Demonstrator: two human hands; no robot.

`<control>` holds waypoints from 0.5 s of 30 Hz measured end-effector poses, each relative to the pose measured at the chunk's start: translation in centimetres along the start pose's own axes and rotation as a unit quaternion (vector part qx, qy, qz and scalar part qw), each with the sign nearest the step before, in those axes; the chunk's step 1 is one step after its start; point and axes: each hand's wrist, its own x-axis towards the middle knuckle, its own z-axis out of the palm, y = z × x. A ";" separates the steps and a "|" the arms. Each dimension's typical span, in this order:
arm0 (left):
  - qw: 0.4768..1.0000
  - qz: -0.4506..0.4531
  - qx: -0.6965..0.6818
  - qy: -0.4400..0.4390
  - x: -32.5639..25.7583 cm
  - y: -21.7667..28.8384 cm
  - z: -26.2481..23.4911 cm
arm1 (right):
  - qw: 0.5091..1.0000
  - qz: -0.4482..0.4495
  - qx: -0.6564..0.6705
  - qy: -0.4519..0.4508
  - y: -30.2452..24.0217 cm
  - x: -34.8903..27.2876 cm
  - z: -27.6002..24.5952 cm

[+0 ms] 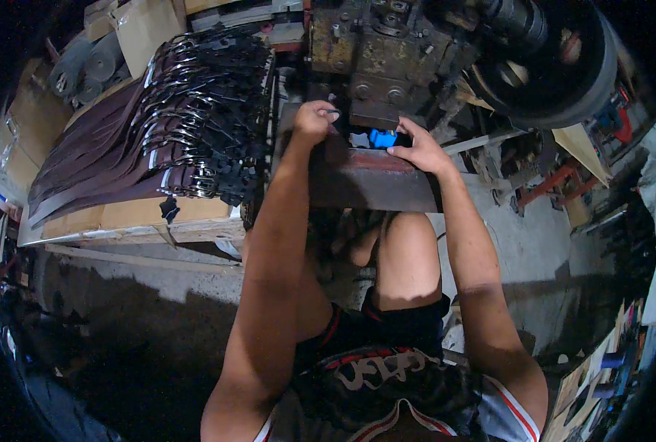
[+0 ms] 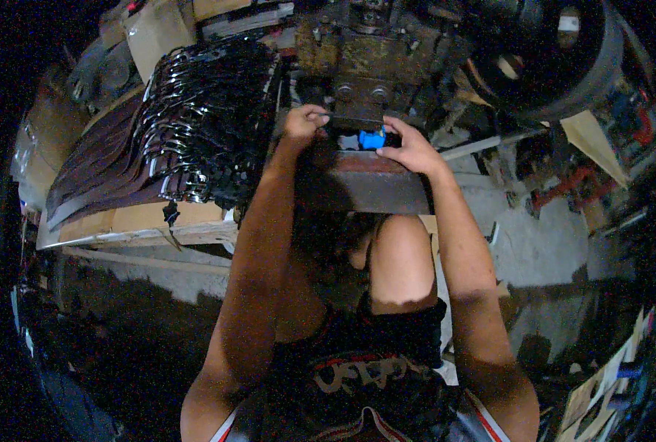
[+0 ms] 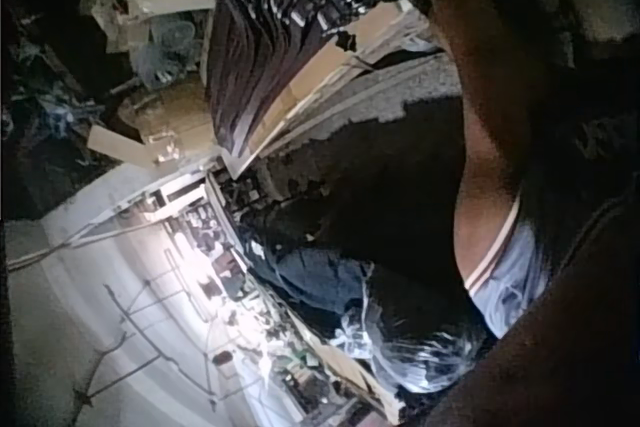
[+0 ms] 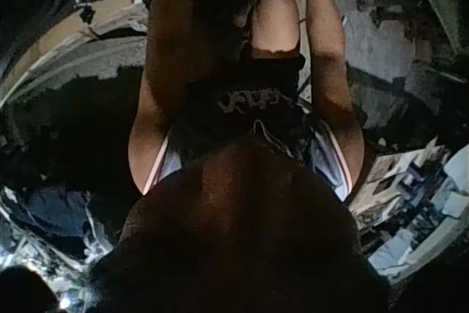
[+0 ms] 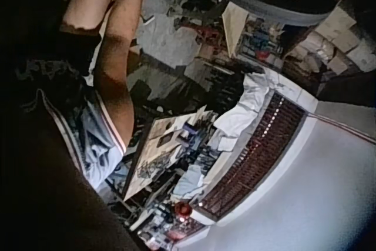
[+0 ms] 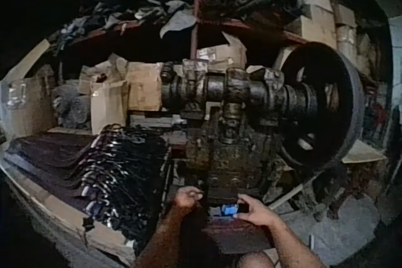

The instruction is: The person assembles small leather components by hand, aligning them using a measuring tape.

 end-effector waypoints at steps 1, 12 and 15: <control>1.000 -0.001 -0.008 0.002 -0.1 0.2 0.0 | 1.000 0.001 0.000 0.001 0.2 0.1 0.0; 0.999 0.013 0.045 -0.026 0.4 -0.1 -0.2 | 0.999 0.032 -0.008 0.020 1.9 -0.2 -3.0; 0.997 0.029 0.069 -0.011 0.8 -1.1 -1.8 | 0.996 0.028 -0.084 -0.030 0.8 0.2 -1.7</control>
